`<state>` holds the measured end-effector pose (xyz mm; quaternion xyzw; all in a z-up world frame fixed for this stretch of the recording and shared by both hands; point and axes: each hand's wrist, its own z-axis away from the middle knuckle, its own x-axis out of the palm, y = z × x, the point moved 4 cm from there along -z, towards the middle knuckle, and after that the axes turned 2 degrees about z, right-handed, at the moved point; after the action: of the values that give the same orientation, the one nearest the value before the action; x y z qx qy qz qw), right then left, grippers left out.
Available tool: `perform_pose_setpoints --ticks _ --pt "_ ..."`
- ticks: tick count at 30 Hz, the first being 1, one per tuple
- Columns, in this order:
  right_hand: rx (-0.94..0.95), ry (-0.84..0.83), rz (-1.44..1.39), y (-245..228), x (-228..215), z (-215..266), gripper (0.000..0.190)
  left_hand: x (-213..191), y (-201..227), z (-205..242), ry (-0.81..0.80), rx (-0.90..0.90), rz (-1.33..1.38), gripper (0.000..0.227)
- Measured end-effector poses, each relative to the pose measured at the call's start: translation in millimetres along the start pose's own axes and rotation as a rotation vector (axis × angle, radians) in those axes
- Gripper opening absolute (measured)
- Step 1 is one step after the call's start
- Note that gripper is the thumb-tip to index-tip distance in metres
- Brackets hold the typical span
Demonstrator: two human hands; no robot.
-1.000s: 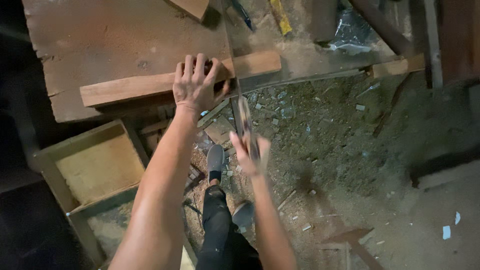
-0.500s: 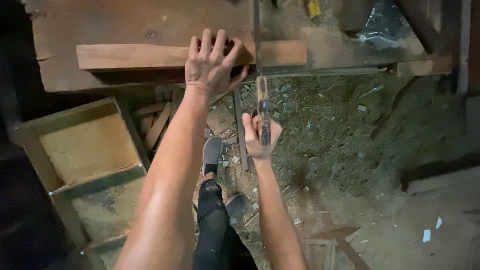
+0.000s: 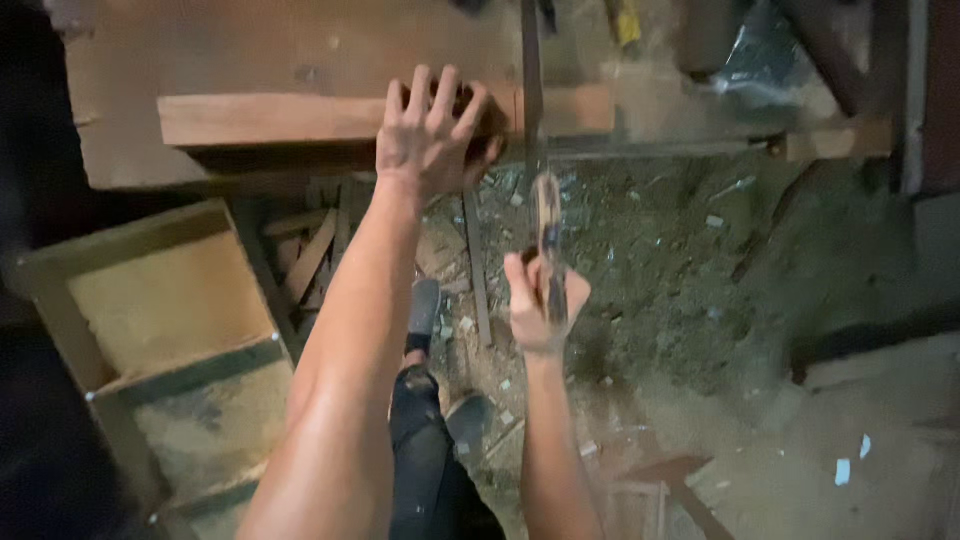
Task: The person saws a wooden plank into smaller pieces, then uses a chisel to carve and shape the cut pieces. They finish by sanding the edges of the wood with sandpaper.
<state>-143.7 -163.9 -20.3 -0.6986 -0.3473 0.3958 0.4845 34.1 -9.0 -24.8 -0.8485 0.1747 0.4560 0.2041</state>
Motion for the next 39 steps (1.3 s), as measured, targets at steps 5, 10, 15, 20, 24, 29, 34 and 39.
perform_pose_setpoints --ticks 5,10,15,20,24,29,34,39 --pt "-0.053 -0.026 0.009 5.6 0.8 10.4 0.043 -0.8 -2.0 0.7 -0.02 0.008 0.016 0.062" --pt "0.015 0.001 0.053 14.1 1.9 11.0 0.036 0.8 -0.1 -1.7 -0.089 -0.013 0.063 0.061" --pt "0.024 -0.018 0.037 22.9 -0.3 29.7 0.043 -0.6 0.0 0.1 -0.006 0.005 0.009 0.059" --pt "0.066 -0.059 0.038 22.0 -20.5 82.1 0.043 -0.1 0.2 0.5 -0.021 -0.005 0.048 0.059" --pt "-0.132 -0.013 0.123 16.0 -28.1 94.4 0.047 -0.8 -1.4 -2.0 -0.075 0.036 0.061 0.056" --pt "0.016 -0.023 0.1 41.4 1.8 53.5 0.046 -7.6 -3.3 -4.6 0.011 0.024 0.063 0.056" --pt "0.014 -0.042 0.06 45.8 -1.5 51.8 0.049 -8.4 -0.8 -0.7 -0.011 0.003 0.046 0.053" --pt "-0.183 -0.1 0.16 24.1 -30.6 76.0 0.045 -9.4 -2.5 -8.3 -0.014 0.004 0.062 0.051"
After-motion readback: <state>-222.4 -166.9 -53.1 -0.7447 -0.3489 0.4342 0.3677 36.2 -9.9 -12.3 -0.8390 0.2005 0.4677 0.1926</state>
